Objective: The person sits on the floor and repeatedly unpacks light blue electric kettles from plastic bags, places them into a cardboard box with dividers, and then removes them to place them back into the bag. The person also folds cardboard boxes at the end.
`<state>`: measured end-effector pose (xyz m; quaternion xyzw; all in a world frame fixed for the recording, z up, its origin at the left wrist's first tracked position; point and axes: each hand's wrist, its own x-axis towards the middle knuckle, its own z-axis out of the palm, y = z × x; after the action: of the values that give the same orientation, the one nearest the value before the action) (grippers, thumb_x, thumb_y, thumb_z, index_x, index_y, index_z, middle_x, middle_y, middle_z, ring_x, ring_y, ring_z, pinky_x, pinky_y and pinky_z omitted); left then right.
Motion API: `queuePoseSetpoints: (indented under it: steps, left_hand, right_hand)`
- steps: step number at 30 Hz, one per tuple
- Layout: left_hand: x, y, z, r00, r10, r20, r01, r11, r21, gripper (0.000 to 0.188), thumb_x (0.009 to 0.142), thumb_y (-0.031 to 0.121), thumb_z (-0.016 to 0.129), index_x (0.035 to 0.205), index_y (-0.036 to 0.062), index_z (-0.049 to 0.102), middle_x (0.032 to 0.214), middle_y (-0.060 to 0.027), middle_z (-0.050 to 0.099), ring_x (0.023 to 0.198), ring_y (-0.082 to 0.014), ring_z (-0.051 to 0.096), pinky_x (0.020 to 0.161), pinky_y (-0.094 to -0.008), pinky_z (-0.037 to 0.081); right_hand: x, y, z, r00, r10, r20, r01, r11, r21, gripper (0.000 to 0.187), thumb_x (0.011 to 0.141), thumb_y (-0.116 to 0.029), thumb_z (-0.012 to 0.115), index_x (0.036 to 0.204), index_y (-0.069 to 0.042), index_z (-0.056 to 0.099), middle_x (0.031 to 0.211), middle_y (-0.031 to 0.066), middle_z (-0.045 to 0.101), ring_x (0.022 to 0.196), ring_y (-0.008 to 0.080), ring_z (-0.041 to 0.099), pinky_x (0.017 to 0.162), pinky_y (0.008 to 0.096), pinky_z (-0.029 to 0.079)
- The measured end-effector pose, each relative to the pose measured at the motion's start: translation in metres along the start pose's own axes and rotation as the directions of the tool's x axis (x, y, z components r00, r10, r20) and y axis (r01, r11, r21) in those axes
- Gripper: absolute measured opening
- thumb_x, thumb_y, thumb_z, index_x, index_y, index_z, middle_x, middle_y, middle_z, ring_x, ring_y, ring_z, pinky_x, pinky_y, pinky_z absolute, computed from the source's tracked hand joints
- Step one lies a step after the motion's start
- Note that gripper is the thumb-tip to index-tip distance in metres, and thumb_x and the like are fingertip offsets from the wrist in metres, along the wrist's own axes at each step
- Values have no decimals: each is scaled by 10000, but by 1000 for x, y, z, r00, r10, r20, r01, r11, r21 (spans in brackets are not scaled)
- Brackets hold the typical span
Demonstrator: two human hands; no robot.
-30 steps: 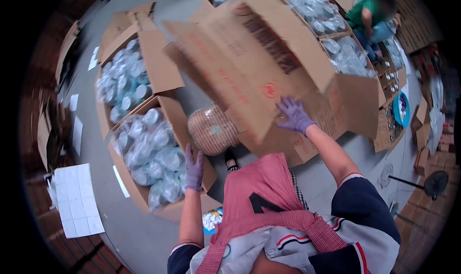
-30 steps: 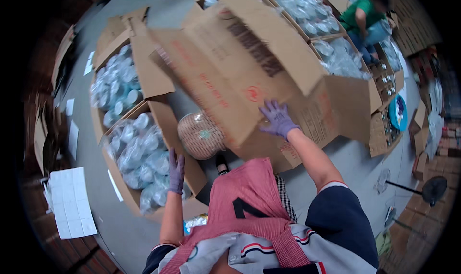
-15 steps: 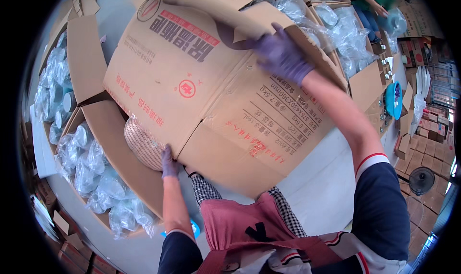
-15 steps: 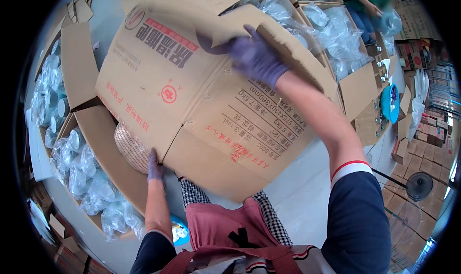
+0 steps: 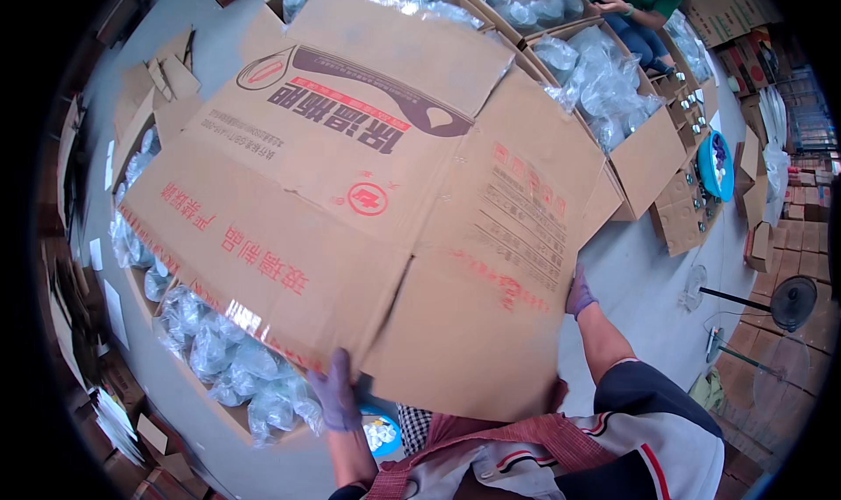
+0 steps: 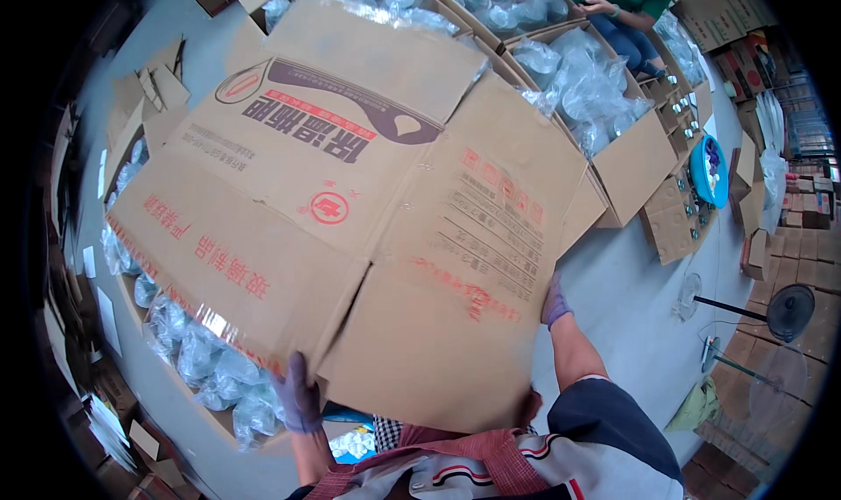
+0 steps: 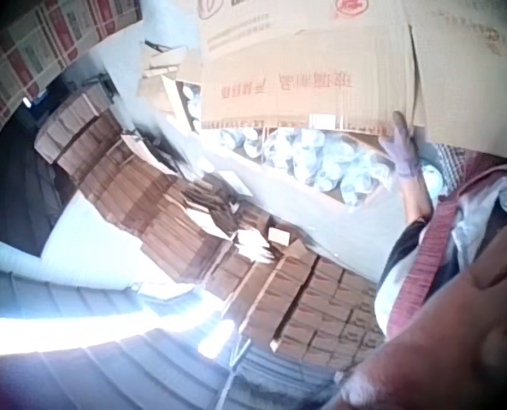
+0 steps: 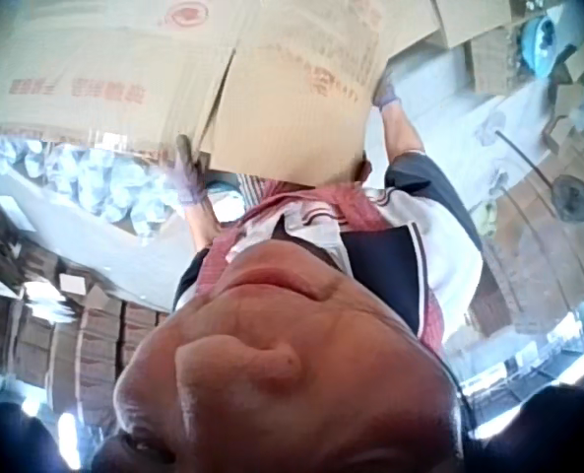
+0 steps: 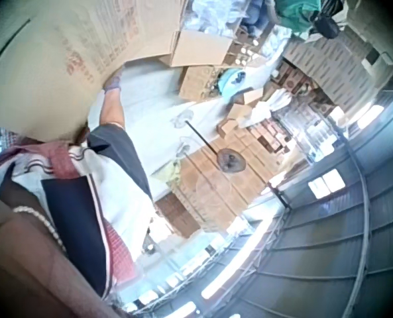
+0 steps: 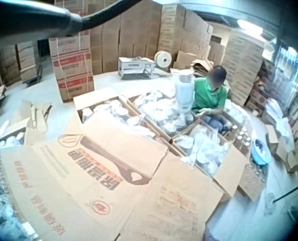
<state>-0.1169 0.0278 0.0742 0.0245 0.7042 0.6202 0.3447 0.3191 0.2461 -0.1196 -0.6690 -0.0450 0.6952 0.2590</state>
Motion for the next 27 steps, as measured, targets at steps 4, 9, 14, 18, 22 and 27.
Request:
queuePoseSetpoints:
  steps: [4,9,14,18,22,27]
  left_hand:
    - [-64,77,17,985,172,34,-175,960,221,483,841,49,662,1270,-40,460,1151,-126,600,1020,-235,601,893,-351,479]
    - [-80,168,20,820,224,526,-247,969,-28,260,852,3,622,1110,-4,591,980,-83,646,883,-172,632,765,-312,498]
    - [-74,193,25,349,656,670,-779,600,-181,302,844,125,632,1127,17,626,951,-153,624,800,-283,639,649,-341,511]
    - [-85,242,39,224,734,641,-690,584,-428,413,872,208,599,1224,-2,554,1011,-183,619,824,-311,638,687,-363,519]
    - [-89,262,42,152,825,544,-723,468,-508,464,884,249,583,1251,-26,515,1017,-186,618,832,-321,633,727,-382,520]
    - [-77,291,42,148,765,627,-598,574,-559,472,900,259,566,1262,-34,491,1010,-182,616,838,-324,628,741,-391,518]
  right_hand:
    - [-4,25,-18,975,-218,51,219,976,-12,684,954,-568,260,1376,-64,451,1370,119,510,1231,283,477,1054,408,353]
    - [-56,28,-31,949,-317,-5,315,941,128,642,919,-492,305,1372,-62,453,1376,137,500,1268,338,448,1082,454,328]
    - [-162,-18,18,958,-273,88,234,921,312,663,934,-521,324,1402,-59,411,1400,131,466,1266,342,433,1094,430,309]
    - [-225,-45,66,930,-362,56,329,892,310,663,934,-521,327,1403,-60,409,1404,131,461,1269,341,429,1095,432,307]
    - [-264,-63,97,891,-453,27,424,852,308,664,934,-522,331,1404,-60,407,1408,130,456,1272,341,426,1096,434,306]
    - [-283,-88,128,847,-531,33,494,808,320,665,933,-523,335,1405,-60,404,1413,129,449,1276,340,421,1098,436,303]
